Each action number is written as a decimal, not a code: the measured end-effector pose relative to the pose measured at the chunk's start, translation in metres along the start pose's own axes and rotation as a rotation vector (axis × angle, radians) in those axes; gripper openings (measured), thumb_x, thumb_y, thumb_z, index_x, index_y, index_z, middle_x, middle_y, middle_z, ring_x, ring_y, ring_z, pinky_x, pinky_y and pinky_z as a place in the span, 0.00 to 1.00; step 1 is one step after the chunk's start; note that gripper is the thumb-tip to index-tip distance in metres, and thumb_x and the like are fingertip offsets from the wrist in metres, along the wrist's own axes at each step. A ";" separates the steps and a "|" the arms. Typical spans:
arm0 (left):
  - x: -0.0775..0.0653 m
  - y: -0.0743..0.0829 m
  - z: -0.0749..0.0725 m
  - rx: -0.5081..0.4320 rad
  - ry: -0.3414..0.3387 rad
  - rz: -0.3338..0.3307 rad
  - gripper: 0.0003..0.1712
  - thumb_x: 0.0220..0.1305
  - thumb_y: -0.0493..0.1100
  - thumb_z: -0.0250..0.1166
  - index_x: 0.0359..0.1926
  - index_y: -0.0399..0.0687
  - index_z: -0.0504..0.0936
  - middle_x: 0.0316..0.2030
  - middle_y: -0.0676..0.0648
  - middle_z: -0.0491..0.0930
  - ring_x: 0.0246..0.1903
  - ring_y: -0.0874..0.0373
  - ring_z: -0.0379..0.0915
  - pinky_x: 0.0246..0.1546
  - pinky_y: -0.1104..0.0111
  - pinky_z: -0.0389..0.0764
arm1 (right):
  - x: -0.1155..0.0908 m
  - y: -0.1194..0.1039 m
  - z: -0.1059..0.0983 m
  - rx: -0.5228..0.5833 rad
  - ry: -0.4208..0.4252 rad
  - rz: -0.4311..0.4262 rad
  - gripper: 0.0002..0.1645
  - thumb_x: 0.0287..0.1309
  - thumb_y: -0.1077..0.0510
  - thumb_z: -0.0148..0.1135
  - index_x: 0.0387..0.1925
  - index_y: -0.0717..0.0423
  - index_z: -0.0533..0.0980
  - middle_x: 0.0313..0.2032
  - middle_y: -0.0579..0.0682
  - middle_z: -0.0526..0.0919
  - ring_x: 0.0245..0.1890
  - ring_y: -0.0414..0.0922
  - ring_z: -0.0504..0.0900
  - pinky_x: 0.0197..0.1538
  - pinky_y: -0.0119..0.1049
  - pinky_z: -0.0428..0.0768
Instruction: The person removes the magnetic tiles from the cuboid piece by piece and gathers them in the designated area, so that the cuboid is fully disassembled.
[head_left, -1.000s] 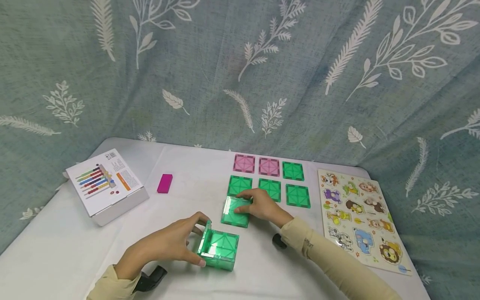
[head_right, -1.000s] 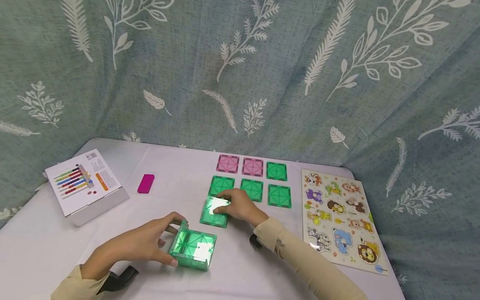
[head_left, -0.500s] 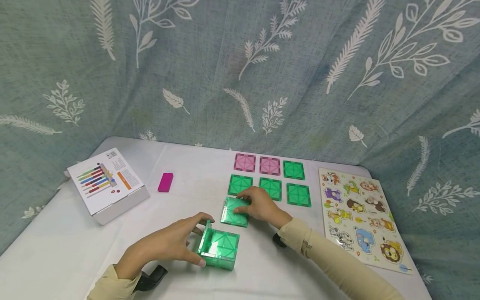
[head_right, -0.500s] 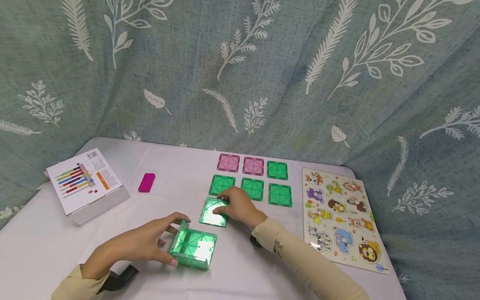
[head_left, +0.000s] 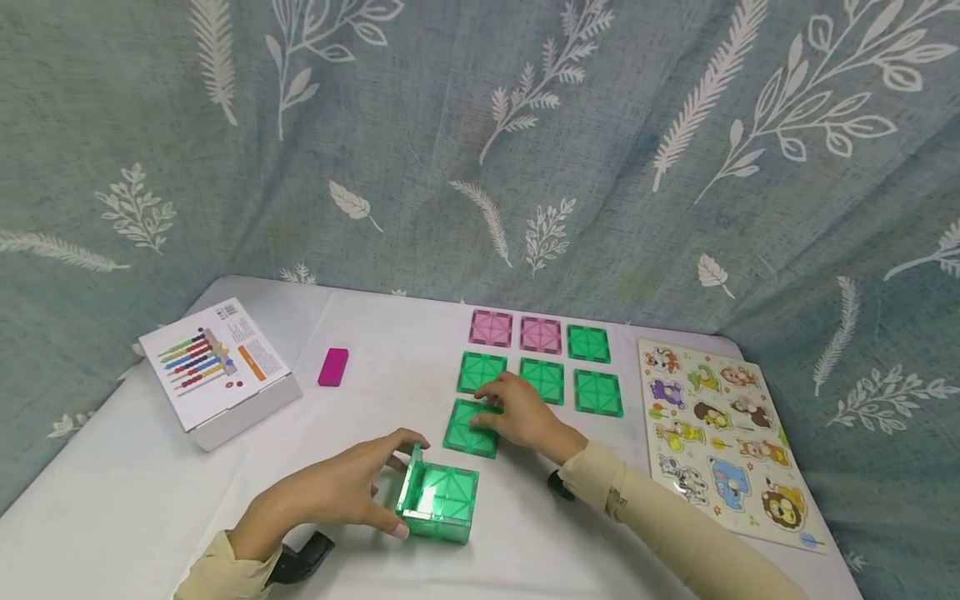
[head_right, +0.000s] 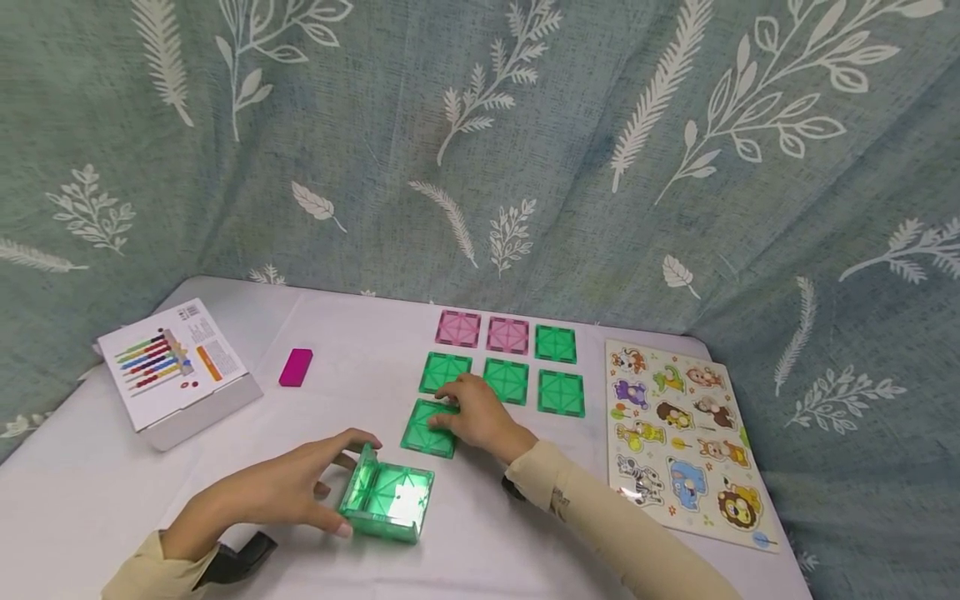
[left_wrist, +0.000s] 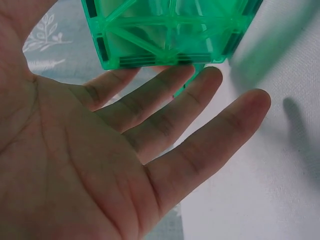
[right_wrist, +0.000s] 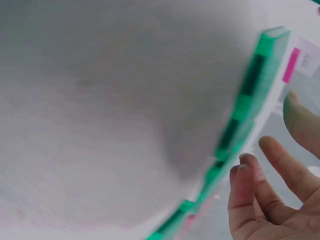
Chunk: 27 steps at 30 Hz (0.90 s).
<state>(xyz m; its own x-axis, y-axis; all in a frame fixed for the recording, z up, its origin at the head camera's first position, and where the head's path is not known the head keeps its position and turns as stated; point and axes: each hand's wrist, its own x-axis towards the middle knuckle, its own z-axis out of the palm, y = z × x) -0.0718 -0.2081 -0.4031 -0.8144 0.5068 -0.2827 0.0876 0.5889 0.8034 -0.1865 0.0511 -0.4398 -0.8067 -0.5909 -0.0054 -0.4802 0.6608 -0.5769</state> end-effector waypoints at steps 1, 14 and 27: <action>0.000 0.000 0.000 0.002 0.001 0.002 0.54 0.44 0.51 0.83 0.69 0.53 0.63 0.68 0.42 0.69 0.64 0.42 0.71 0.49 0.51 0.84 | -0.002 -0.002 -0.001 -0.001 0.012 -0.012 0.22 0.61 0.49 0.70 0.53 0.55 0.82 0.47 0.53 0.82 0.47 0.49 0.80 0.50 0.45 0.81; 0.002 0.001 -0.003 -0.013 -0.018 0.037 0.52 0.44 0.47 0.83 0.69 0.55 0.64 0.68 0.45 0.69 0.65 0.42 0.70 0.48 0.54 0.85 | -0.047 -0.058 -0.009 0.182 -0.209 -0.194 0.27 0.72 0.39 0.54 0.57 0.53 0.80 0.53 0.47 0.86 0.56 0.42 0.83 0.56 0.39 0.83; 0.003 -0.002 -0.002 -0.017 -0.034 0.054 0.50 0.46 0.47 0.82 0.68 0.56 0.64 0.68 0.44 0.68 0.65 0.43 0.70 0.48 0.55 0.85 | -0.068 -0.075 0.018 -0.051 -0.341 -0.429 0.28 0.62 0.40 0.66 0.56 0.52 0.80 0.51 0.41 0.87 0.50 0.28 0.81 0.55 0.21 0.77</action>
<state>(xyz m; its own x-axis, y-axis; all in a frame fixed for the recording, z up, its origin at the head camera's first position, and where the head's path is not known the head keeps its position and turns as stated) -0.0756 -0.2093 -0.4039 -0.7886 0.5591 -0.2560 0.1214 0.5496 0.8265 -0.0894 0.0341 -0.4106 -0.3818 -0.9230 -0.0482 -0.7640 0.3445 -0.5455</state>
